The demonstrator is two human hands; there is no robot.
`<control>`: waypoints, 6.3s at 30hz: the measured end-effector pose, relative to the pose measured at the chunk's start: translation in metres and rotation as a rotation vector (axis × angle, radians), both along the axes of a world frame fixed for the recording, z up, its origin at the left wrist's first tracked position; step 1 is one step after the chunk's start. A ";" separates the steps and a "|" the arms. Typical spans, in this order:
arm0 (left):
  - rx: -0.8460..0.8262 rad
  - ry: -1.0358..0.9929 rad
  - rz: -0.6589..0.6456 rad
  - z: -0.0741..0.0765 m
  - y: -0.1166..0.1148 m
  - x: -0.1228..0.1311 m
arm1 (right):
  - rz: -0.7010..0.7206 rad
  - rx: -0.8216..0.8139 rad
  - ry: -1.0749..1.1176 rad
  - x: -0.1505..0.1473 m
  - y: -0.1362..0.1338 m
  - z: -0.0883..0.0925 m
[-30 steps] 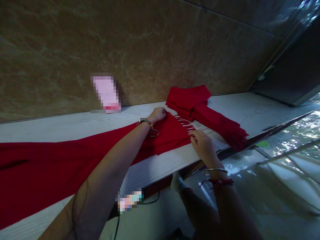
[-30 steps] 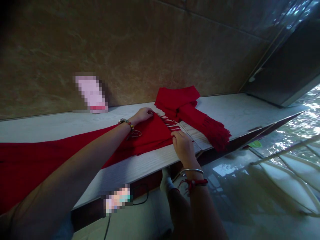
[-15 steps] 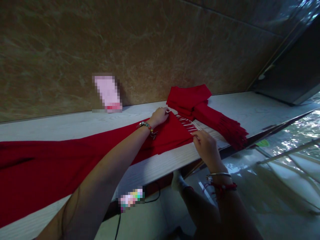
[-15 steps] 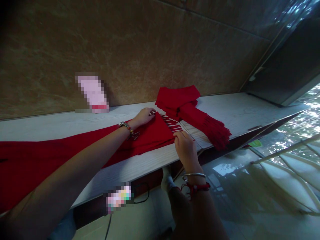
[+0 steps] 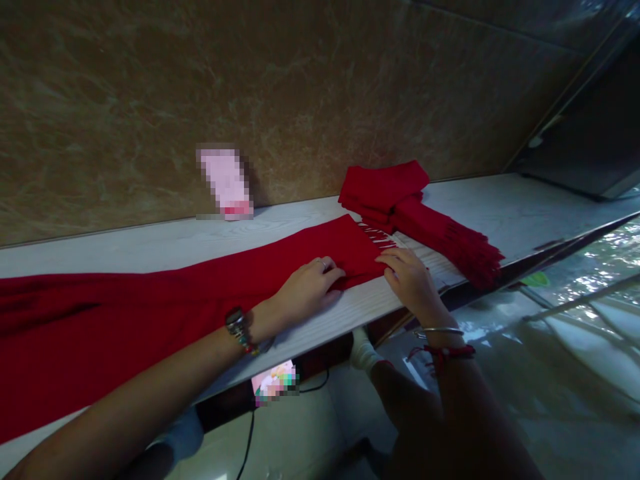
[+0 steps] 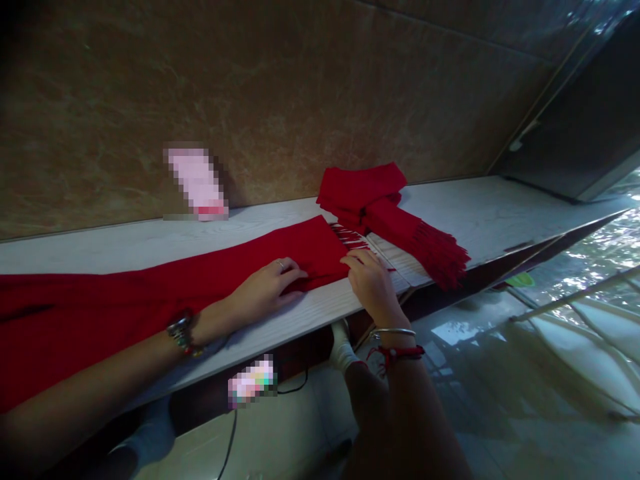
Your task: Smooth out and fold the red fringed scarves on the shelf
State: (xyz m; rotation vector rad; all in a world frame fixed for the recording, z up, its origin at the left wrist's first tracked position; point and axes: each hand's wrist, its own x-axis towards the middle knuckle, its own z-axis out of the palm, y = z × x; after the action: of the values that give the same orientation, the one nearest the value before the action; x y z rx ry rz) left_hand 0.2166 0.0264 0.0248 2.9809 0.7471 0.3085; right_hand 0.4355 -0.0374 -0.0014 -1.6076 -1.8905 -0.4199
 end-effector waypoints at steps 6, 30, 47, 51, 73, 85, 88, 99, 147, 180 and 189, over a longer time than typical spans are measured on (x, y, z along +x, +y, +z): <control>0.136 0.179 0.040 0.007 -0.008 -0.014 | 0.125 -0.134 -0.042 0.008 0.005 -0.010; 0.175 0.339 0.162 0.021 -0.024 -0.025 | 0.117 -0.064 -0.094 0.010 0.005 -0.016; 0.199 0.320 0.086 0.021 -0.021 -0.026 | 0.140 -0.156 -0.067 0.004 0.008 -0.011; 0.158 0.339 0.223 0.019 -0.023 -0.027 | 0.133 -0.164 -0.076 0.003 0.009 -0.010; -0.135 0.107 -0.057 0.022 0.010 -0.039 | -0.001 -0.292 -0.015 -0.025 0.024 -0.013; -0.063 0.021 0.377 -0.004 0.040 -0.041 | 0.102 -0.418 -0.077 -0.079 0.103 0.027; -0.208 0.177 0.380 -0.010 0.041 -0.041 | 0.119 -0.545 -0.125 -0.082 0.118 0.016; -0.281 0.217 0.381 -0.002 0.036 -0.041 | -0.119 -0.500 -0.130 0.001 0.133 -0.007; -0.196 0.183 0.339 -0.006 0.036 -0.043 | 0.008 -0.473 -0.106 -0.068 0.052 0.005; 0.073 0.298 0.546 0.011 -0.005 -0.176 | 0.393 -0.560 -0.055 -0.133 0.029 0.009; 0.212 0.289 0.671 0.040 0.002 -0.221 | 0.387 -0.461 0.059 -0.125 0.032 0.001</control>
State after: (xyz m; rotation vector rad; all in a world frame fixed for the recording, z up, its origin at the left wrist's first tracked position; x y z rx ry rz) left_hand -0.0048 0.0279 0.0648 2.8852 1.8485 -0.0332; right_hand 0.3104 -0.0055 -0.0006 -1.4435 -2.2990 0.2422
